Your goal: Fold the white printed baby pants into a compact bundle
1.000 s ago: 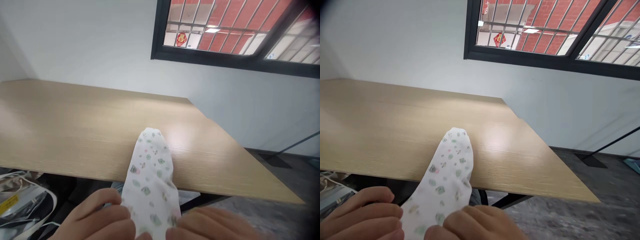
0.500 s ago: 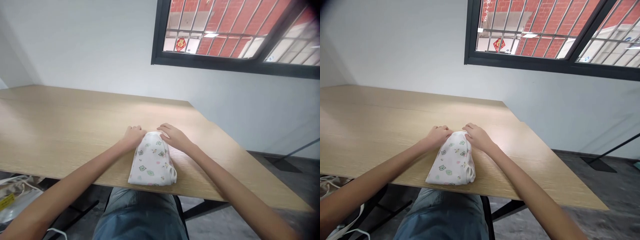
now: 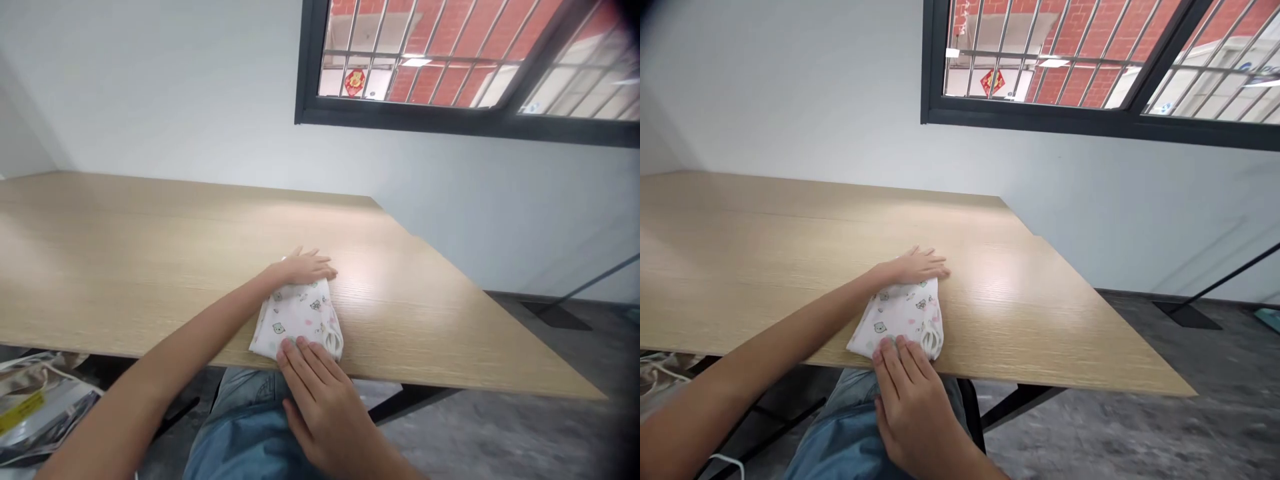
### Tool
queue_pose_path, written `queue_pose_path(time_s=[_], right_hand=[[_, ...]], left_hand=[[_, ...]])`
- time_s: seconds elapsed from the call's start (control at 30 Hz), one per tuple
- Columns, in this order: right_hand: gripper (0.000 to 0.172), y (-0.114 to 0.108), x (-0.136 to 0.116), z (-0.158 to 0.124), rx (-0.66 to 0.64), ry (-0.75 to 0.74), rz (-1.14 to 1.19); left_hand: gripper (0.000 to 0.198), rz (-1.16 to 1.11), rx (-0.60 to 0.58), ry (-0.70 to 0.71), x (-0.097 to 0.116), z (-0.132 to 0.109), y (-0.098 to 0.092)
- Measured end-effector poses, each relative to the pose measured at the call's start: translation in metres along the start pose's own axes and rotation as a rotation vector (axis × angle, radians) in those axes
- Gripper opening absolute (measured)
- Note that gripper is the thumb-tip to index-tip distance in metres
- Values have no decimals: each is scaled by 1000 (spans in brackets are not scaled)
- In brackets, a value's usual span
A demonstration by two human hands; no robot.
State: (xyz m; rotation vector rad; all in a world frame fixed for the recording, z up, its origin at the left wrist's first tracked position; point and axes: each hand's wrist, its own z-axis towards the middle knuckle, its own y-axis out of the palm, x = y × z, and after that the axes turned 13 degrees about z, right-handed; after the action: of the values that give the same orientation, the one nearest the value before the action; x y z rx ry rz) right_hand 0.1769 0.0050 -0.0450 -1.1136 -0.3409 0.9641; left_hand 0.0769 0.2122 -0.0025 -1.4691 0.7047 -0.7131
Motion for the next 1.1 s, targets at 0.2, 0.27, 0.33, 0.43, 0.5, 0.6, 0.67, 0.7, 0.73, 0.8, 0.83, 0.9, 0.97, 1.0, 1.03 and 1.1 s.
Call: queue_pose_path(time_s=[0.2, 0.27, 0.33, 0.43, 0.5, 0.6, 0.67, 0.7, 0.73, 0.8, 0.83, 0.9, 0.97, 1.0, 1.03, 1.1], right_hand=[[47, -4, 3, -1, 14, 4, 60], [40, -11, 6, 3, 24, -11, 117], [30, -21, 11, 10, 40, -42, 188], [23, -36, 29, 23, 66, -69, 245], [21, -41, 47, 31, 55, -48, 251], [35, -43, 71, 40, -28, 15, 284], [49, -43, 81, 39, -118, 26, 310], [57, -44, 83, 37, -173, 16, 320], [66, -45, 84, 33, -221, 4, 324], [75, -47, 81, 21, -295, -14, 322], [73, -48, 78, 14, -313, -21, 319], [63, -48, 69, -1, -298, -19, 319], [60, -48, 58, -15, -254, -23, 332], [61, -48, 52, -19, -233, -29, 348], [59, -49, 48, -23, -212, -26, 371], [49, -50, 41, -23, -160, 23, 436]], left_hand=[[45, -30, 12, -94, -13, 19, -7], [44, -23, 61, -83, -11, 5, -11], [45, -12, 107, -74, -6, -18, -14], [45, 27, 174, -90, 5, -63, -16], [43, 13, 164, -85, 13, -92, -15], [44, -97, 59, -54, 20, -128, -10], [47, -147, 16, -39, 22, -144, -3], [54, -158, 12, -26, 22, -150, 1], [68, -162, 21, -9, 24, -156, 6], [93, -160, 68, 23, 28, -166, 15], [94, -156, 103, 33, 32, -171, 19], [76, -155, 167, 39, 41, -180, 26], [49, -184, 223, 32, 52, -188, 30], [38, -218, 254, 27, 57, -191, 31], [31, -265, 286, 13, 61, -193, 30], [27, -369, 352, -66, 67, -192, 29]])
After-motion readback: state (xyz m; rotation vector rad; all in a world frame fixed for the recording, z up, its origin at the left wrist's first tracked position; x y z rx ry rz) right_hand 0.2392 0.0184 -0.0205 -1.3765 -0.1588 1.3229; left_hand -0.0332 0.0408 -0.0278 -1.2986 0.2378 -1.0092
